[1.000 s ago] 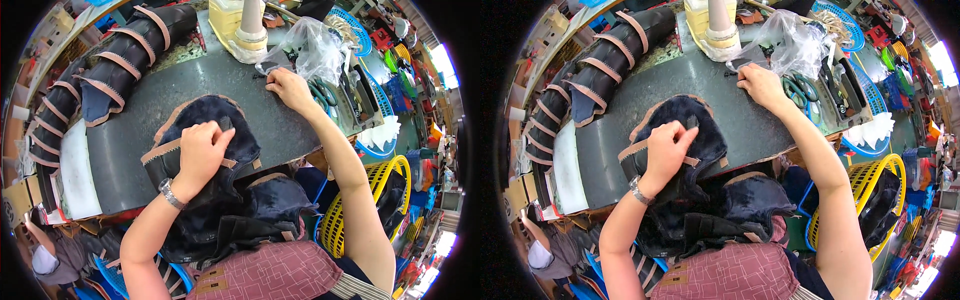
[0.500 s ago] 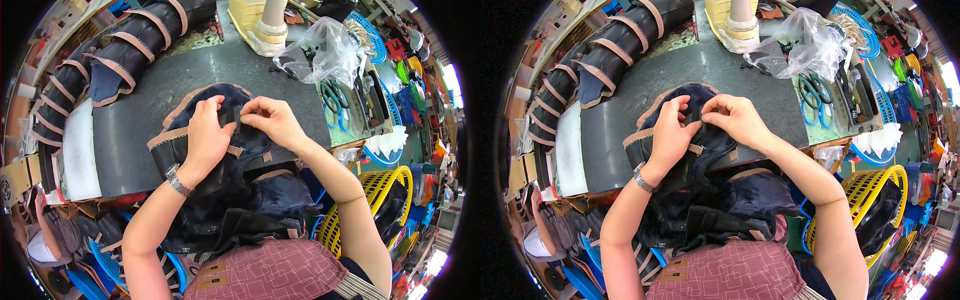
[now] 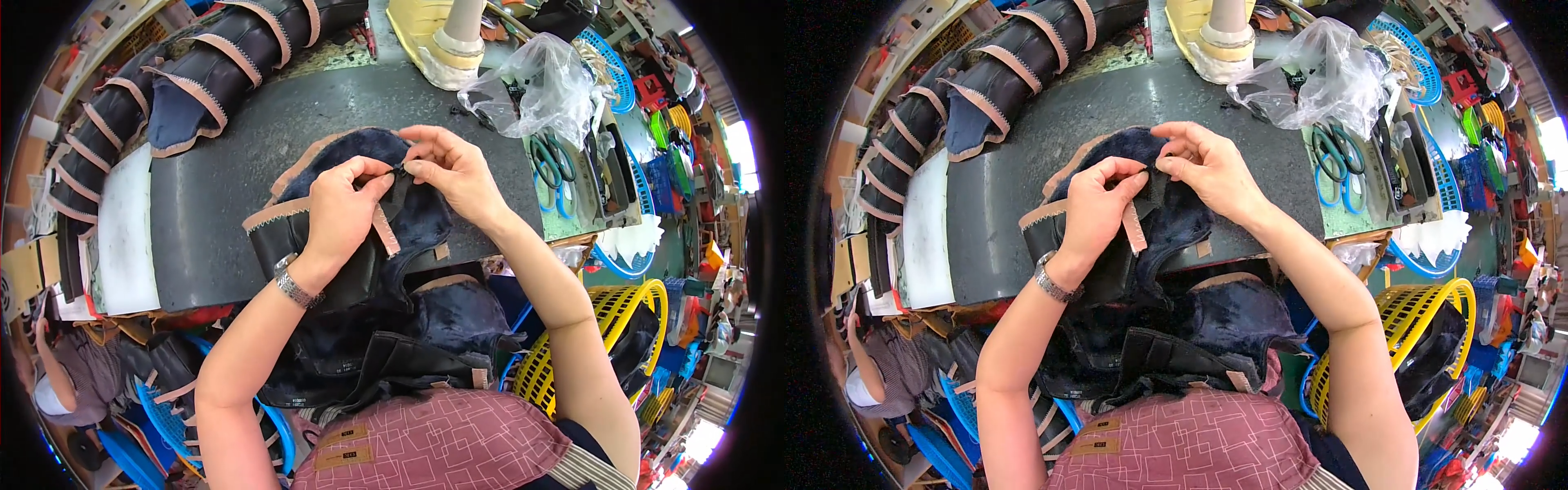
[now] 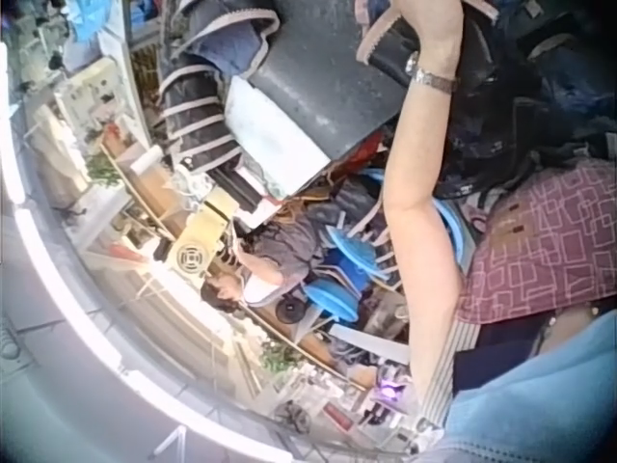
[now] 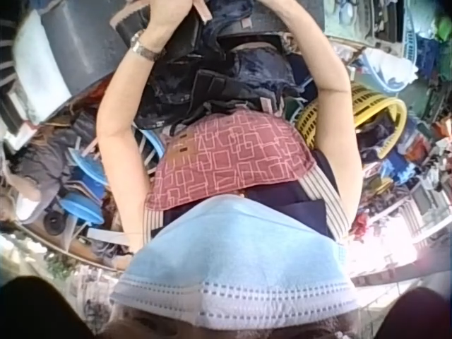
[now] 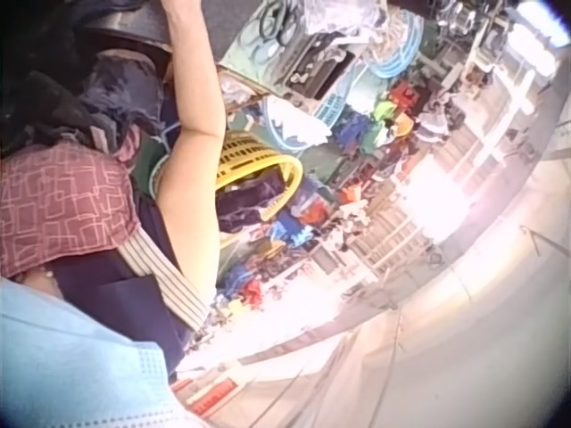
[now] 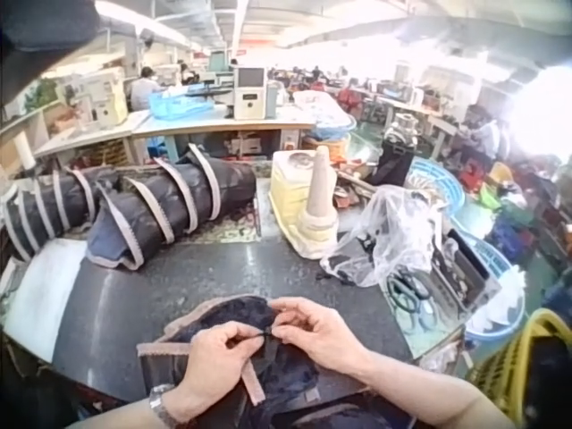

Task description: Inspecting and finishing boot uppers by zipping them, checking seams, and using hand tools to press components.

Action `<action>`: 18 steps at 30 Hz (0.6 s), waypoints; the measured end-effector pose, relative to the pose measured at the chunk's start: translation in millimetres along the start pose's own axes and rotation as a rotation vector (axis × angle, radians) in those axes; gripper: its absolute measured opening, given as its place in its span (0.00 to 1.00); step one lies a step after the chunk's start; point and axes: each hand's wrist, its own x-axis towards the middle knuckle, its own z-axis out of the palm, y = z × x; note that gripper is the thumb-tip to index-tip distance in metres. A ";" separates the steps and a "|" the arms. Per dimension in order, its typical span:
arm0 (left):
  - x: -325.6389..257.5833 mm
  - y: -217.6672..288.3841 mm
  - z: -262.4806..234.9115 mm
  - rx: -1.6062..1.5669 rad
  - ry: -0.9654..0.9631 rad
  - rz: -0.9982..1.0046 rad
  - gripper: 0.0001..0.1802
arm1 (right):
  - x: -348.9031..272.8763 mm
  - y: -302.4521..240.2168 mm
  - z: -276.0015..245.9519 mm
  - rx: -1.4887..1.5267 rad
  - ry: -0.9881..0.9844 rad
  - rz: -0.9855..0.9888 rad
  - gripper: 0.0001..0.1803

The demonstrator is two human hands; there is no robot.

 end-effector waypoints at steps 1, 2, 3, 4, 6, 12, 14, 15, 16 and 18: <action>0.6 0.6 -0.1 -0.044 -0.036 -0.047 0.07 | 0.8 -1.8 -0.2 0.003 0.002 -0.031 0.20; 0.8 0.6 0.4 -0.045 -0.037 -0.047 0.07 | 1.8 -3.4 -1.8 0.002 0.003 -0.030 0.20; 1.0 0.7 1.2 -0.029 -0.036 -0.029 0.07 | 2.7 -5.0 -4.4 -0.068 -0.004 -0.046 0.23; 0.8 0.6 1.1 -0.012 -0.033 -0.013 0.08 | 3.7 -6.1 -5.9 -0.136 -0.013 -0.062 0.26; 0.6 -2.6 1.4 0.017 -0.026 0.018 0.08 | 5.2 -7.5 -6.8 -0.186 -0.012 -0.083 0.26; 0.5 0.0 2.2 0.011 -0.026 0.001 0.07 | 5.5 -20.3 -6.2 -0.336 -0.100 -0.122 0.29; 0.3 1.0 1.8 -0.026 -0.033 -0.035 0.06 | 3.9 -24.4 -5.2 -0.419 -0.165 -0.115 0.31; 1.4 -1.9 1.3 -0.068 -0.039 -0.038 0.05 | 2.0 -24.9 -3.2 -0.438 -0.196 -0.097 0.32; 2.0 -5.0 0.8 -0.110 -0.046 -0.043 0.05 | -0.7 -20.9 0.9 -0.467 -0.158 -0.170 0.25; 4.8 -10.9 1.4 -0.168 -0.046 -0.027 0.05 | -1.5 -5.3 5.7 -0.680 -0.082 -0.529 0.17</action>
